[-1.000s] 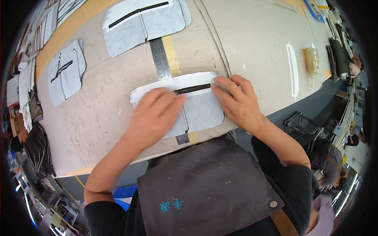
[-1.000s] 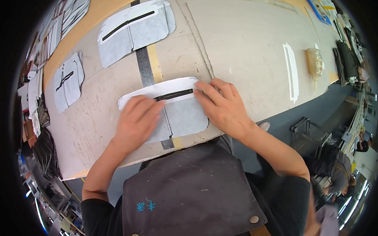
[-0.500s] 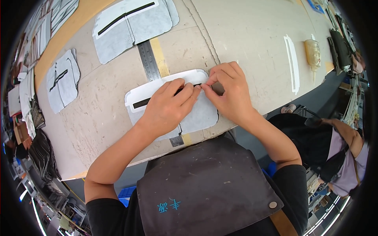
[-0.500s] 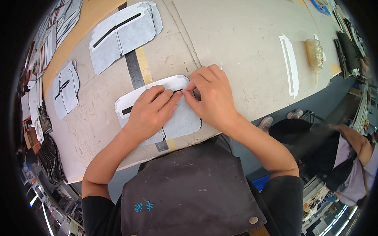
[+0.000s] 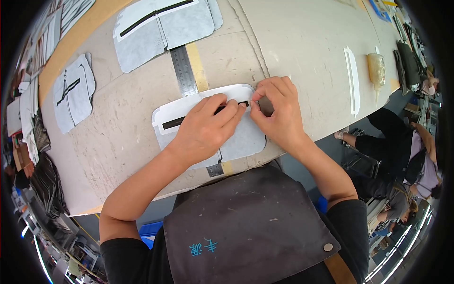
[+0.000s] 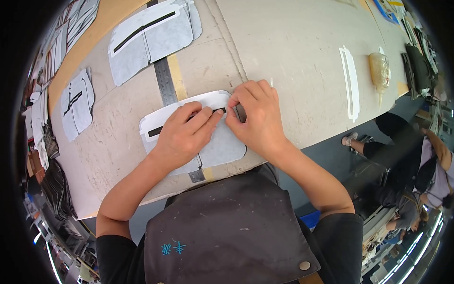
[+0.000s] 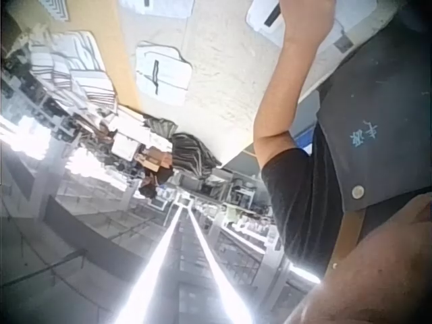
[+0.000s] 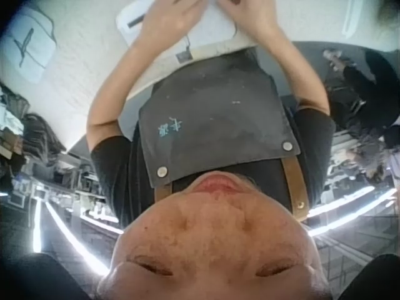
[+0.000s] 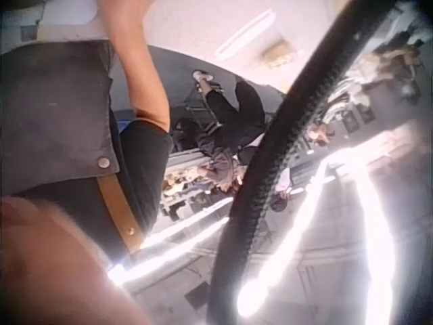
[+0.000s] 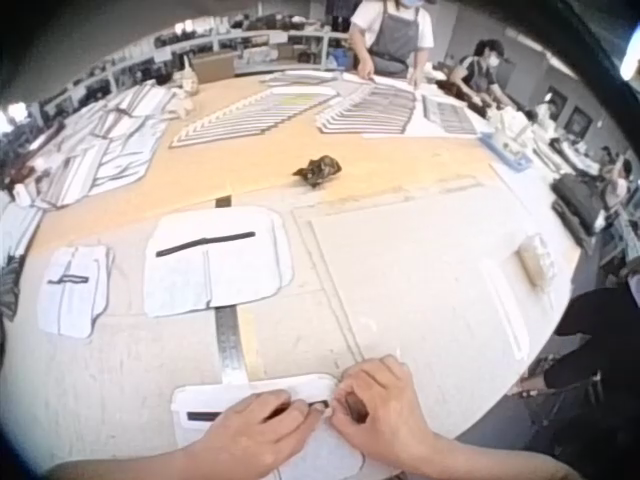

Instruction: Applying adhesive to reinforcing strips and aligning them onto fabric panels with zippers as part of bag assembly.

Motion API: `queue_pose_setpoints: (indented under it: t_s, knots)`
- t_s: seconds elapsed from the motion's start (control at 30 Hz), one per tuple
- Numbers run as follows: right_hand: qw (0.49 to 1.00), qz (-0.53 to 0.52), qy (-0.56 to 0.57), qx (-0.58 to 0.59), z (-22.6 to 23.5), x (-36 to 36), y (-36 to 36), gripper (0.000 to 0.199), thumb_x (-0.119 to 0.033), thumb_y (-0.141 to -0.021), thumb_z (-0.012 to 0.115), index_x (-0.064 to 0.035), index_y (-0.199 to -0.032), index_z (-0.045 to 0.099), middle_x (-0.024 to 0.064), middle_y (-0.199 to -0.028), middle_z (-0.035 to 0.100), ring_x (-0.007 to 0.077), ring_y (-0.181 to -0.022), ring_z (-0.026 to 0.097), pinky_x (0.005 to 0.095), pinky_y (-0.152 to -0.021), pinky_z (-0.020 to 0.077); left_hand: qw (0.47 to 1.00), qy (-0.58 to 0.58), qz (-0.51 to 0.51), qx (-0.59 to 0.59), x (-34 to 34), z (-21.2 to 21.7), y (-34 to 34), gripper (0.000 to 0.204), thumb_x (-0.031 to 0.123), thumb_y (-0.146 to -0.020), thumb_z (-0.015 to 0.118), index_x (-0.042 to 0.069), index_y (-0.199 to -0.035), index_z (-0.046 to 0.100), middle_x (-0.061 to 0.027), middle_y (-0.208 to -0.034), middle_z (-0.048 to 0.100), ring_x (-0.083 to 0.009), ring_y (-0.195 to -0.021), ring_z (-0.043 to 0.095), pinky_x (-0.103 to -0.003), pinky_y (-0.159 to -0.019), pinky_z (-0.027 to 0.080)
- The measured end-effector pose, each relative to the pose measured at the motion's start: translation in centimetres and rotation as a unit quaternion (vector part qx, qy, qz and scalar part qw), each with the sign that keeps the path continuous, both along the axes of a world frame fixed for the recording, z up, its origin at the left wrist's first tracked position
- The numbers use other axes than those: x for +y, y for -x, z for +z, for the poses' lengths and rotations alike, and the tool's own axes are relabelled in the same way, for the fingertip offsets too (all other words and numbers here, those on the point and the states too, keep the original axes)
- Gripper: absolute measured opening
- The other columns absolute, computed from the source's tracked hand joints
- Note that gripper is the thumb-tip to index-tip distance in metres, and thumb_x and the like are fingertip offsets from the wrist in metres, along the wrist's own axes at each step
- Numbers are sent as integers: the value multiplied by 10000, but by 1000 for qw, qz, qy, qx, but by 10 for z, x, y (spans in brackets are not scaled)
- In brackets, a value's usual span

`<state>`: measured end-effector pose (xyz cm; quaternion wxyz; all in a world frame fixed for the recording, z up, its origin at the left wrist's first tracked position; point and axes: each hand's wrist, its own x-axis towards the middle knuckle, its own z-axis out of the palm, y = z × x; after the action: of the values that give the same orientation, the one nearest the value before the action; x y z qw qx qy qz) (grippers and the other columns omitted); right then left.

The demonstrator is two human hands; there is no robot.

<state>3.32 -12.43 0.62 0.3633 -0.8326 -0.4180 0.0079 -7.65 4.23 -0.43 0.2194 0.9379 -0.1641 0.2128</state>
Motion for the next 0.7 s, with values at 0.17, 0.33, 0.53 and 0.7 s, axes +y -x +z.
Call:
queue_pose_setpoints:
  t_s: [0.17,0.33,0.53,0.7]
  knots:
    - [1000,-5,-5,5,0,0,1,215,-6,-656,731,-97,-791,590,16,-878,583,239,-832,509,364,-746,383,1000,1,4,-2,-1,-1,0,391,-21,-644,715,-10,-1035,694,-65,-999,585,-247,-918,560,-329,-724,535]
    - [1000,-11,9,-16,-1,1,2,213,-17,-655,734,-101,-794,597,12,-885,583,235,-840,507,360,-738,370,1000,-1,4,4,-1,0,0,393,-15,-641,719,-7,-1034,696,-64,-998,587,-246,-918,561,-329,-728,534]
    - [999,-8,15,-43,-1,0,5,211,-5,-665,726,-98,-830,633,10,-897,597,223,-851,521,357,-736,372,1000,2,9,-3,-1,-1,0,383,-11,-647,717,-11,-1029,698,-63,-989,594,-243,-913,562,-328,-720,531]
    - [997,11,-9,-76,-4,-4,3,221,-9,-667,736,-94,-863,678,15,-930,620,232,-874,543,352,-736,406,1000,8,12,-3,-2,-1,0,352,-14,-659,716,-20,-1010,703,-64,-984,600,-241,-902,560,-324,-719,530]
